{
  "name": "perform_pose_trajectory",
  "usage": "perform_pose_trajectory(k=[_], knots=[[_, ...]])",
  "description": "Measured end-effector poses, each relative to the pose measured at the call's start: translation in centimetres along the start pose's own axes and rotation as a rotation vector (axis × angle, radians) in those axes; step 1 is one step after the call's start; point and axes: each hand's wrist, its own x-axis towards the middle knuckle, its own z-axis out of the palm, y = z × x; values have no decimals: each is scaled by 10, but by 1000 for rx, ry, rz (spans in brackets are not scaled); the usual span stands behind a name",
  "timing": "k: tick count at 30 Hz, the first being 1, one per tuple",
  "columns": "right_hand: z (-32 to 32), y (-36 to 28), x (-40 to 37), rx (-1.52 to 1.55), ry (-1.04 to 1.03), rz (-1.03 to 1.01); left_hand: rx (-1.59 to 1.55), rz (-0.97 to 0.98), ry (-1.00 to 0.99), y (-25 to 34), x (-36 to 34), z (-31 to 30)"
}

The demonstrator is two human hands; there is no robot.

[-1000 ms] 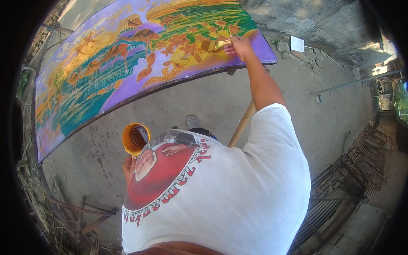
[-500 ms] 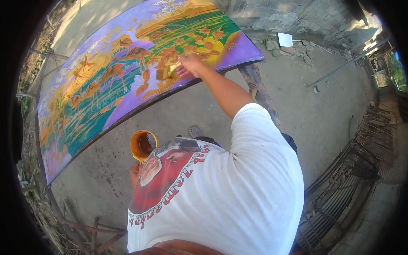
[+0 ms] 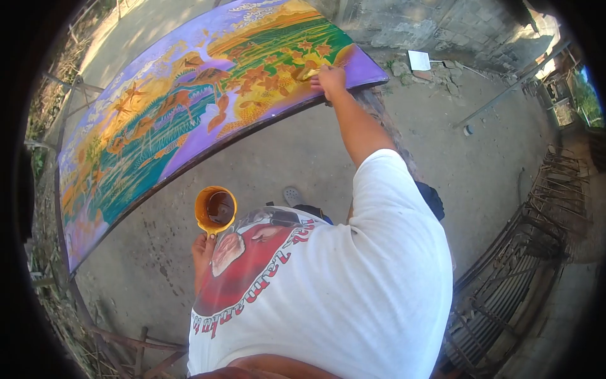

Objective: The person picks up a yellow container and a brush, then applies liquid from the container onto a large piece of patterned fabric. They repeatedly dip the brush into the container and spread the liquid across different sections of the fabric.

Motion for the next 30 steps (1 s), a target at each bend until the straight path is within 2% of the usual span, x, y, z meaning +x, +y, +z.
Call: perform_pose_trajectory(k=[2,3,6,7,11,13,15,17,18,22,26,28,29,30], knots=[[41,16,-15,22,-238,141,13,-6,-9,-1,-1,0],[59,17,-31,-7,-308,131,6,-11,-11,-6,-1,-2],[78,21,-21,-21,-364,102,-24,-13,-5,-27,4,-7],[71,19,-4,34,-281,127,-53,-19,4,-33,3,-8],[11,6,57,-20,207,-89,-15,63,29,-38,3,-10],[-18,-13,52,-170,269,-119,-1,21,50,-26,-2,-6],[-27,-16,26,-271,207,-172,-32,22,77,-25,3,-2],[-16,-19,-26,-261,36,-121,-60,15,101,-23,6,3],[-9,-21,-46,-263,32,-125,-59,16,83,-20,9,4],[23,-42,-124,-332,-249,-247,-44,51,-3,2,19,14],[49,-61,-214,-360,-779,-308,74,89,-117,27,34,21],[62,-45,-242,-632,-992,-615,124,79,-152,34,40,29],[67,-33,-254,-632,-974,-609,130,80,-170,39,42,33],[72,-18,-264,-792,-983,-758,134,35,-192,47,42,38]])
